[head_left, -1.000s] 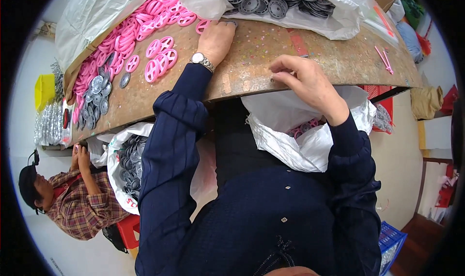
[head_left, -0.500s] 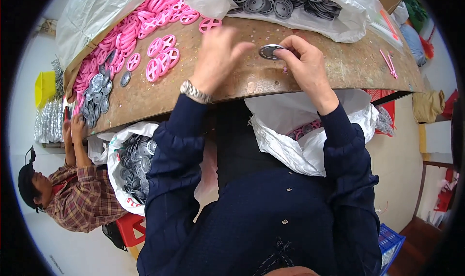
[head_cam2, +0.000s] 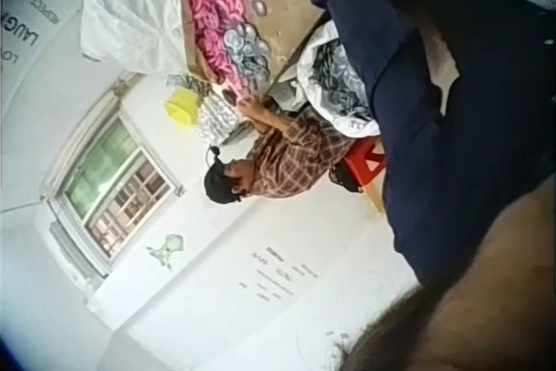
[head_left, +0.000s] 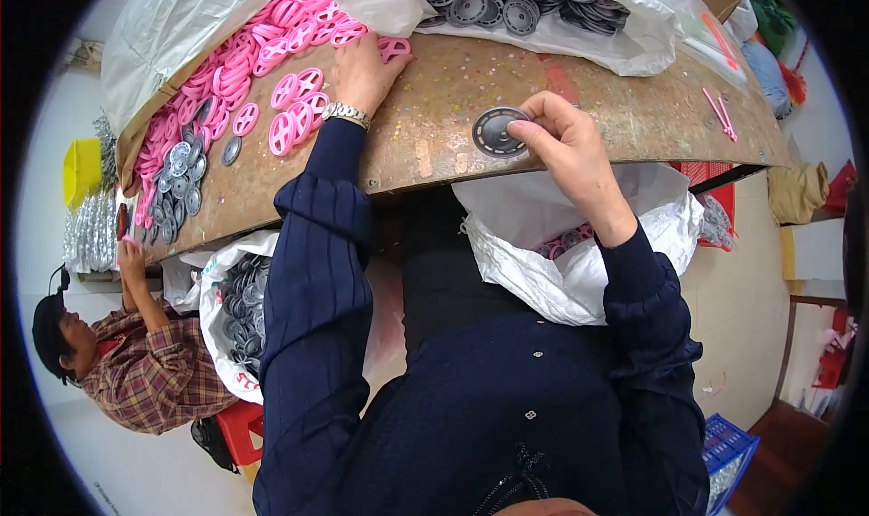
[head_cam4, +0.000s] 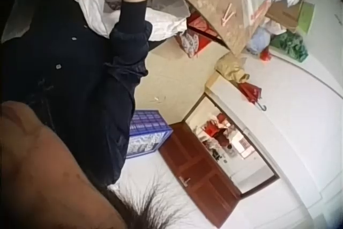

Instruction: Assembling plastic toy components by pressing grey rings onto pink wheel frames.

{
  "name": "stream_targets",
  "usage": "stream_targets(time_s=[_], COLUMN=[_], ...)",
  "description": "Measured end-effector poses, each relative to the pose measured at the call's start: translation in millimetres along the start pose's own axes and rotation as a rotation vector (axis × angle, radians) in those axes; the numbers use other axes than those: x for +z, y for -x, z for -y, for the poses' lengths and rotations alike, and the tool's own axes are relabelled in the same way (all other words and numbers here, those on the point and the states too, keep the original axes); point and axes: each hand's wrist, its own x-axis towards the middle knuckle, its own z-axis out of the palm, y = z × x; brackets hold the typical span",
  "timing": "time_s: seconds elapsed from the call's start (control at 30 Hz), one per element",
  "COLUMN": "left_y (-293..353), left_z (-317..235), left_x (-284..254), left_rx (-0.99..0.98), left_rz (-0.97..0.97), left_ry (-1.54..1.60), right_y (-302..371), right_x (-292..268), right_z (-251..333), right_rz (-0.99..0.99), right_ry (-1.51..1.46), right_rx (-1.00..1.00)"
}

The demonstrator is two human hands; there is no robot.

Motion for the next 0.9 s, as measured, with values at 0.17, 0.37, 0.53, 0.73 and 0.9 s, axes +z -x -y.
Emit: stream_targets(time_s=[0.17,0.37,0.53,0.73,0.9], left_y=[29.0,88.2,122.2,143.0,150.1], left_z=[-25.9,-79.2,-108.6,-126.0,-132.2], left_x=[-16.3,-48.3,-59.4,-49.7,-59.9], left_rx=[0.079,0.394,0.419,0.31,-0.122], left_rz=[-0.058,-0.144,-0.064,-0.093,0.233], left_ry=[0.174,0.495,0.678,0.781,1.32], right_y=[-4.3,-5.5,-0.9,10.0,20.1], right_x=[-17.2,-16.0,-6.5,6.5,4.5], right_z=[0.7,-2.5,-4.6,-9.5,-13.1], right_rz=[-0.032,-0.021,0.034,-0.007,-0.043], right_ry=[-0.163,-0.317,-0.375,-0.416,-0.351], right_rx=[0.051,0.143,0.167,0.104,-0.011])
